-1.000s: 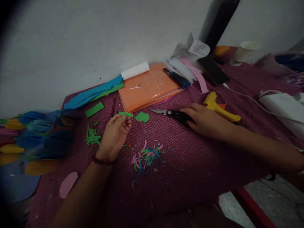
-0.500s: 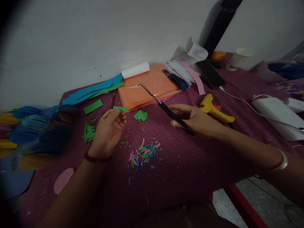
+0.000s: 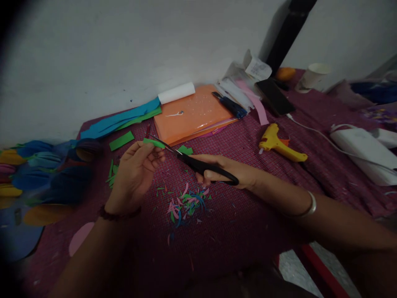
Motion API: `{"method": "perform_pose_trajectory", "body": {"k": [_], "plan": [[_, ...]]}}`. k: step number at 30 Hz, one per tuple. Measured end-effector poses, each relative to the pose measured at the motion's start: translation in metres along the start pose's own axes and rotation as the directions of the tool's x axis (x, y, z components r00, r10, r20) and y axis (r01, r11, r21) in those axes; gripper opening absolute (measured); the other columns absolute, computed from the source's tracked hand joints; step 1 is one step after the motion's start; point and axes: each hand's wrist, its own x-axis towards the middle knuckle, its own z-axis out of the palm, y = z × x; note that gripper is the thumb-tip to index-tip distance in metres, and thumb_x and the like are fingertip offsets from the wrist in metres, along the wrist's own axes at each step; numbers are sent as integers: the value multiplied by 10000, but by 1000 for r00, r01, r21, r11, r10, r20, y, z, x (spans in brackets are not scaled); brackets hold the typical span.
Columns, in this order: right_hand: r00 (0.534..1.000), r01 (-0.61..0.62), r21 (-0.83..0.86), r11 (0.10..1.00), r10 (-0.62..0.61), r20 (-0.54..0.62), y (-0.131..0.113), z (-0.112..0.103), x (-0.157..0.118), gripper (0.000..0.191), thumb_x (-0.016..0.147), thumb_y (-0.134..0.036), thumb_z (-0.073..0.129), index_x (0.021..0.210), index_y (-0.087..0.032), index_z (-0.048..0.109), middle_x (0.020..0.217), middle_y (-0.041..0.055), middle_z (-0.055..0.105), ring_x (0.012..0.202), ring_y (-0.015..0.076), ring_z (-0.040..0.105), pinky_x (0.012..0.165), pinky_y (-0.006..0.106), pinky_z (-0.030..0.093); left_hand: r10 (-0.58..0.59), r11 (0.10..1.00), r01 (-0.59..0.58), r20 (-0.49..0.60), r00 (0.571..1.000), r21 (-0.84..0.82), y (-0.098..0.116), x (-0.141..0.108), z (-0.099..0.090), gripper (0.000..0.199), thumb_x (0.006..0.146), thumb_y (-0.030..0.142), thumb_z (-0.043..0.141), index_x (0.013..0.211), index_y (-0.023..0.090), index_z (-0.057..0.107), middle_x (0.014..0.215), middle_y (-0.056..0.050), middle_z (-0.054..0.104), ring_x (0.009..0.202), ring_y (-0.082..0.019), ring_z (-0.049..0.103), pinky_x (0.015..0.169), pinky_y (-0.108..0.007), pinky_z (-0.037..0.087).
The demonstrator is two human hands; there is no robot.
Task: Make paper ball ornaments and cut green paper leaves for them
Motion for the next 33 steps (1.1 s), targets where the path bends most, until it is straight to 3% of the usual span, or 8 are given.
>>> {"method": "perform_pose_trajectory", "body": {"k": [12,33], "plan": [[1000,-3,-15,1000,3,-17,19,-3,5,820,817,-622,586,1436,-122,389,821,26,538,632,94,483,537,221,414,-15,1000,14,-41,999,-10,-5,-2,7,195,717,165,699,638,163,521,587,25,615,571,-92,619,607,-225,549],[997,-37,-50,998,34,-65,21,0,4,806,812,-620,593,1423,-128,409,767,1,506,612,85,464,515,209,387,-41,999,41,-56,998,-6,-9,-2,9,170,717,161,681,638,154,531,595,18,616,571,-88,618,619,-222,546]]}}
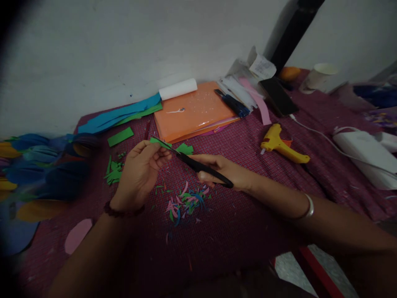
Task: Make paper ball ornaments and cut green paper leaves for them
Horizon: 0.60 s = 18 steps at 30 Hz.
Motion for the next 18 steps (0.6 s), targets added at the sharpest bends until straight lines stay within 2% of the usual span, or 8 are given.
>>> {"method": "perform_pose_trajectory", "body": {"k": [18], "plan": [[999,9,28,1000,-8,-40,0,4,-2,718,840,-553,606,1416,-159,436,721,-14,478,573,78,422,482,206,370,-26,998,26,4,1000,-49,-2,1,0,164,721,166,672,625,154,540,591,11,608,571,-92,617,608,-226,545]]}}
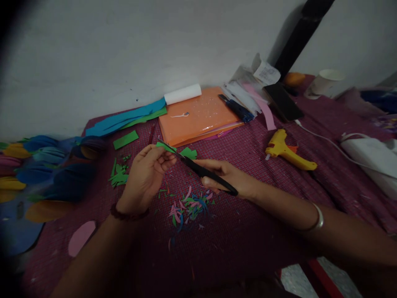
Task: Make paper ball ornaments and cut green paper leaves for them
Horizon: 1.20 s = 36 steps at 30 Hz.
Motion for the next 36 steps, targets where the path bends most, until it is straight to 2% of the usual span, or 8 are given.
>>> {"method": "perform_pose_trajectory", "body": {"k": [10,21,30,36], "plan": [[1000,15,32,999,-14,-16,3,2,-1,651,879,-472,596,1422,-156,427,694,-29,475,525,57,406,461,185,363,5,1000,-5,-2,1000,7,-1,1,0,150,722,174,665,642,160,539,603,19,616,587,-88,619,633,-228,547],[993,-96,54,994,99,-56,-7,9,0,663,839,-472,647,1397,-171,452,693,-33,468,535,60,411,460,185,374,0,1000,0,-25,1000,23,-4,0,2,151,695,176,700,639,145,562,574,28,589,532,-75,578,564,-208,519],[996,-64,81,995,69,-58,-7,9,2,702,792,-485,688,1398,-202,474,872,31,547,678,93,480,573,208,445,-71,995,69,31,997,75,-11,-7,7,129,697,170,680,628,150,574,589,21,593,532,-75,567,545,-207,497],[995,-51,83,995,57,-80,-2,8,0,674,798,-478,685,1380,-199,495,792,9,520,617,81,441,517,197,419,-104,994,103,35,994,30,-12,-6,6,126,698,183,691,640,147,585,599,13,600,537,-79,573,535,-205,507]]}}
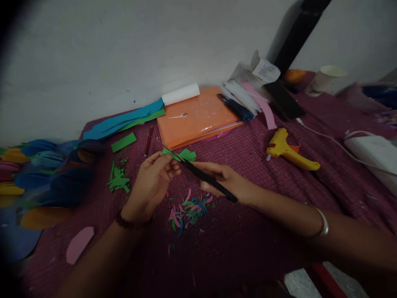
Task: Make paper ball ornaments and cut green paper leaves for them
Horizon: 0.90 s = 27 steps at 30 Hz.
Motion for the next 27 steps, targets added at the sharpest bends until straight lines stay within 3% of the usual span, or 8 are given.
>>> {"method": "perform_pose_trajectory", "body": {"k": [13,20,27], "plan": [[1000,-16,-23,1000,15,-17,-6,-2,-2,636,785,-492,691,1324,-188,544,729,-12,505,583,74,419,477,201,354,70,989,-70,6,998,129,3,3,-3,141,699,183,673,611,154,567,574,12,585,533,-90,564,516,-214,501],[999,-34,-18,999,34,0,-2,-3,-3,688,803,-499,674,1372,-155,497,693,-22,491,543,63,385,469,203,327,48,990,-51,29,998,131,3,5,-4,137,702,166,655,597,155,567,548,14,576,505,-89,555,511,-222,502],[999,-33,-20,999,32,-1,-3,-4,-3,616,815,-445,676,1346,-174,523,718,-17,503,541,58,385,446,192,298,-3,984,-6,51,999,178,7,6,-6,128,705,174,647,599,156,578,531,7,591,461,-82,544,492,-216,488]]}}
